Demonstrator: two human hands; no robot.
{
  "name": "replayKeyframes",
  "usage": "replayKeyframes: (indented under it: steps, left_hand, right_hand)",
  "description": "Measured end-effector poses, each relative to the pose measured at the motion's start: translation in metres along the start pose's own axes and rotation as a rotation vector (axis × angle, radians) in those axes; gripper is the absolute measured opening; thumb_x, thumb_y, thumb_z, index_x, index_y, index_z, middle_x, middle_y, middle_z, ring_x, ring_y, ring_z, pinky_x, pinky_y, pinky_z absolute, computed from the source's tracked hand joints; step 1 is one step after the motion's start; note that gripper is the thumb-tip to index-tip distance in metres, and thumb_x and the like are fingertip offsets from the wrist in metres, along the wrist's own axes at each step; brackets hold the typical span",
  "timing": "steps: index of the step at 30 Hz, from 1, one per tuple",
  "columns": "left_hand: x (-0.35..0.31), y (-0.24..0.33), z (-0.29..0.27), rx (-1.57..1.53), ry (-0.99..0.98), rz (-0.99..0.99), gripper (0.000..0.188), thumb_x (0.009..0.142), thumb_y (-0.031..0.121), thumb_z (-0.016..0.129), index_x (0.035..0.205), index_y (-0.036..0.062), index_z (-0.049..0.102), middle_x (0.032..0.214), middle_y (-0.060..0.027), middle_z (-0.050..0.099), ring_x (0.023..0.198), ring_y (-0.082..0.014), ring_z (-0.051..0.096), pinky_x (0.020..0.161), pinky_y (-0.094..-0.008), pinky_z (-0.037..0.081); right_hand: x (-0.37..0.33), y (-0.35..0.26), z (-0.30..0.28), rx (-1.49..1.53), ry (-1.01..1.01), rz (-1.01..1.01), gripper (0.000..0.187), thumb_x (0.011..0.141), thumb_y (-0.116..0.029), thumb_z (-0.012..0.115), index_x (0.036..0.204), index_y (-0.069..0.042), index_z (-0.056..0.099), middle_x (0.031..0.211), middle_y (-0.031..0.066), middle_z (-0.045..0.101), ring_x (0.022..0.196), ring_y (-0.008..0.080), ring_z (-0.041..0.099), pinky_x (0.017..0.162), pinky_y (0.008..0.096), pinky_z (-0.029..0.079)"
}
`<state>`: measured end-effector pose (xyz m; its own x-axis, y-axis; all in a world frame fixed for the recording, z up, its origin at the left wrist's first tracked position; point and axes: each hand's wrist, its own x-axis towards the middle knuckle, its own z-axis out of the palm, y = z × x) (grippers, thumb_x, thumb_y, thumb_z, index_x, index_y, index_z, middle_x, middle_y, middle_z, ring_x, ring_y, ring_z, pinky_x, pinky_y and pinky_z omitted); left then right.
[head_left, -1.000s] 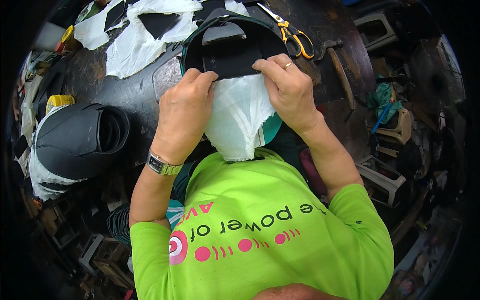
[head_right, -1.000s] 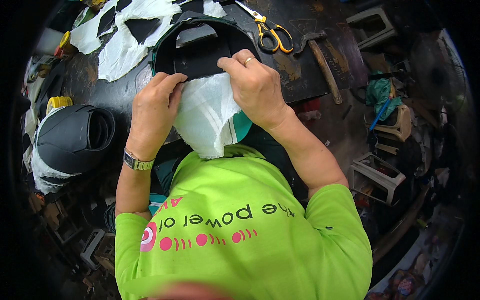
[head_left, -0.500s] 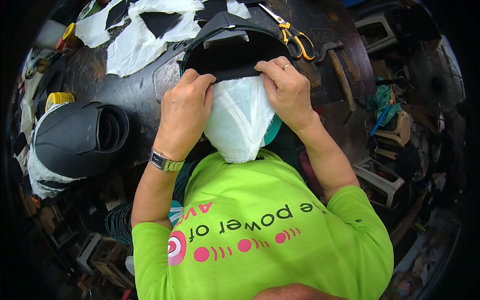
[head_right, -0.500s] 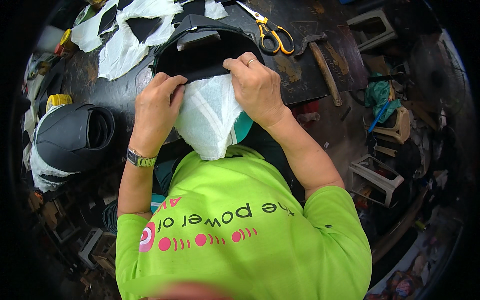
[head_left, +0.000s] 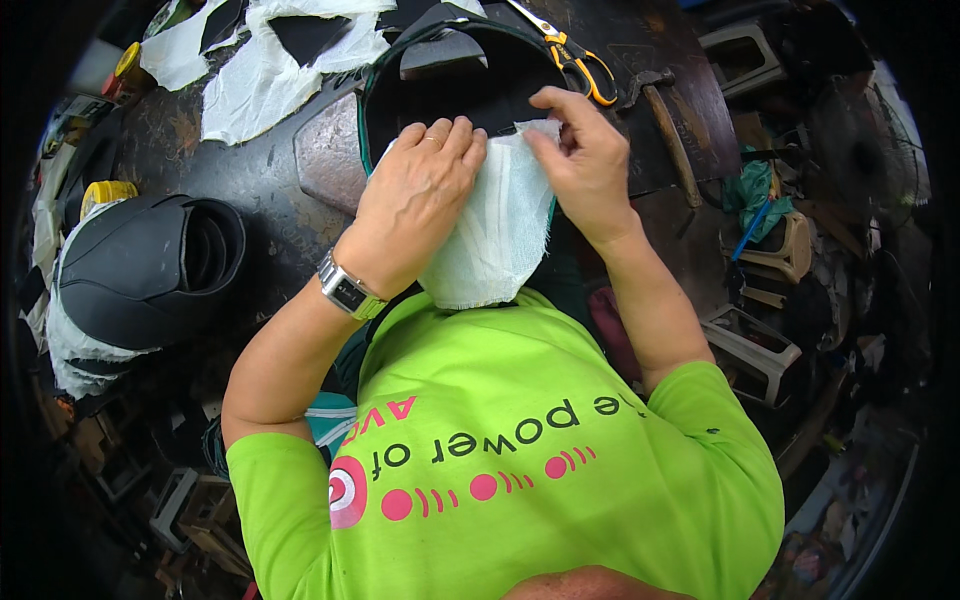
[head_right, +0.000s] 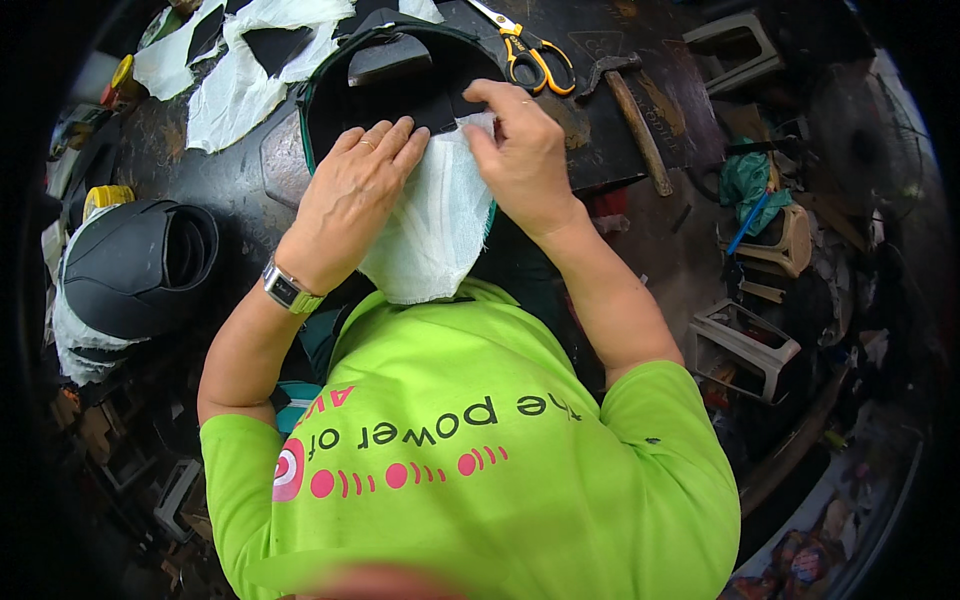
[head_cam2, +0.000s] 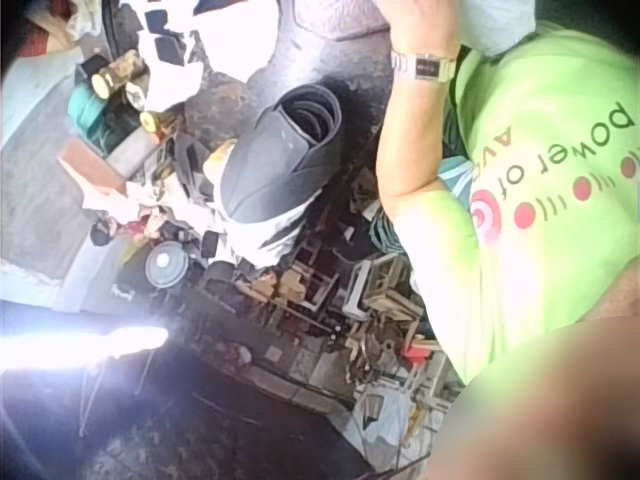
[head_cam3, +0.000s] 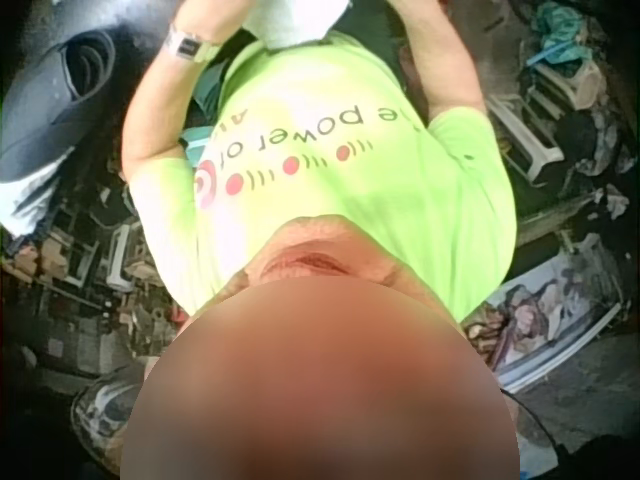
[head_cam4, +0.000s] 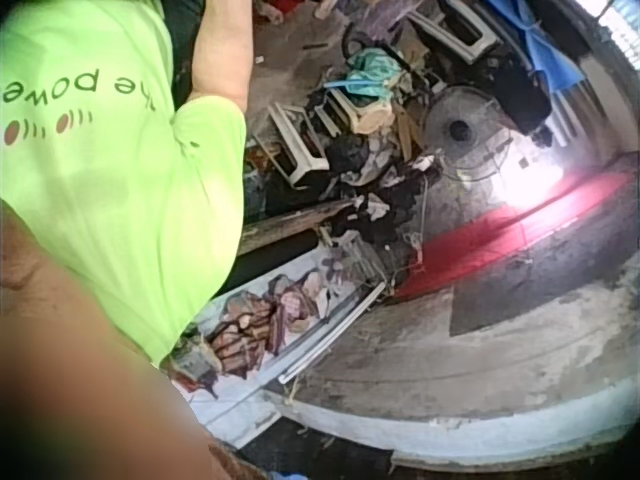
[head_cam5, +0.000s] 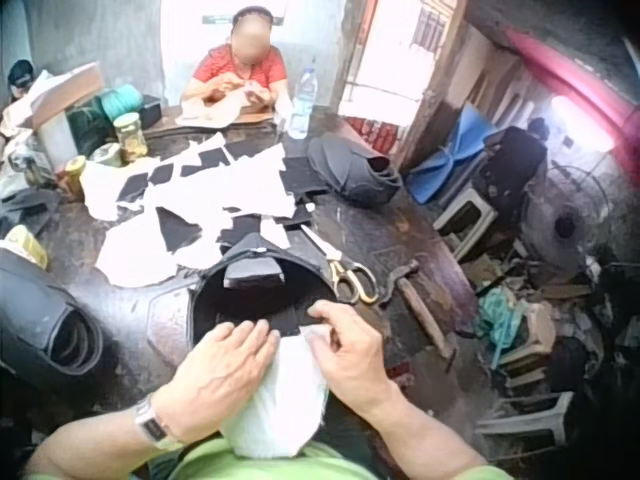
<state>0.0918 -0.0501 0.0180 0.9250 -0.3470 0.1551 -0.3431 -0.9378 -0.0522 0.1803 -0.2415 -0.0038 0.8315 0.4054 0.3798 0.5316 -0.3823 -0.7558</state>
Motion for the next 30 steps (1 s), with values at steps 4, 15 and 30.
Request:
replayKeyframes:
  steps: [4, 15, 30]
  left_hand:
    - [0.014, 0.016, 0.002, -0.051, -0.15, -0.09, 0.03, 0.087, 0.006, 0.059, 0.115, -0.0015, 0.062, 0.121, -0.0168, 0.061, 0.113, -0.0268, 0.06, 0.1, -0.0382, 0.048]
    - [0.02, 0.028, 0.054, -0.301, 0.404, -0.307, 0.045, 0.089, 0.003, 0.054, 0.134, -0.0038, 0.055, 0.134, -0.0201, 0.056, 0.126, -0.0348, 0.054, 0.104, -0.0424, 0.047]
    - [0.009, 0.022, 0.048, -0.333, 0.401, -0.262, 0.05, 0.09, 0.004, 0.059, 0.14, -0.0009, 0.055, 0.147, -0.0251, 0.052, 0.136, -0.0379, 0.049, 0.116, -0.0473, 0.036]
  right_hand:
    - [-0.003, 0.0, -0.014, 0.032, 0.128, 0.218, 0.052, 0.08, -0.002, 0.081, 0.129, -0.007, 0.063, 0.081, -0.0027, 0.056, 0.065, 0.0049, 0.051, 0.061, 0.022, 0.047]
    - [0.01, 0.015, 0.0, 0.52, -0.165, 0.458, 0.021, 0.089, -0.011, 0.08, 0.104, 0.001, 0.073, 0.094, 0.0059, 0.075, 0.079, 0.0104, 0.07, 0.073, 0.0274, 0.057]
    - [-0.001, -0.018, 0.008, 0.913, -0.23, 0.56, 0.051, 0.096, -0.026, 0.075, 0.138, -0.006, 0.055, 0.118, 0.0088, 0.068, 0.103, 0.0157, 0.068, 0.089, 0.0314, 0.055]
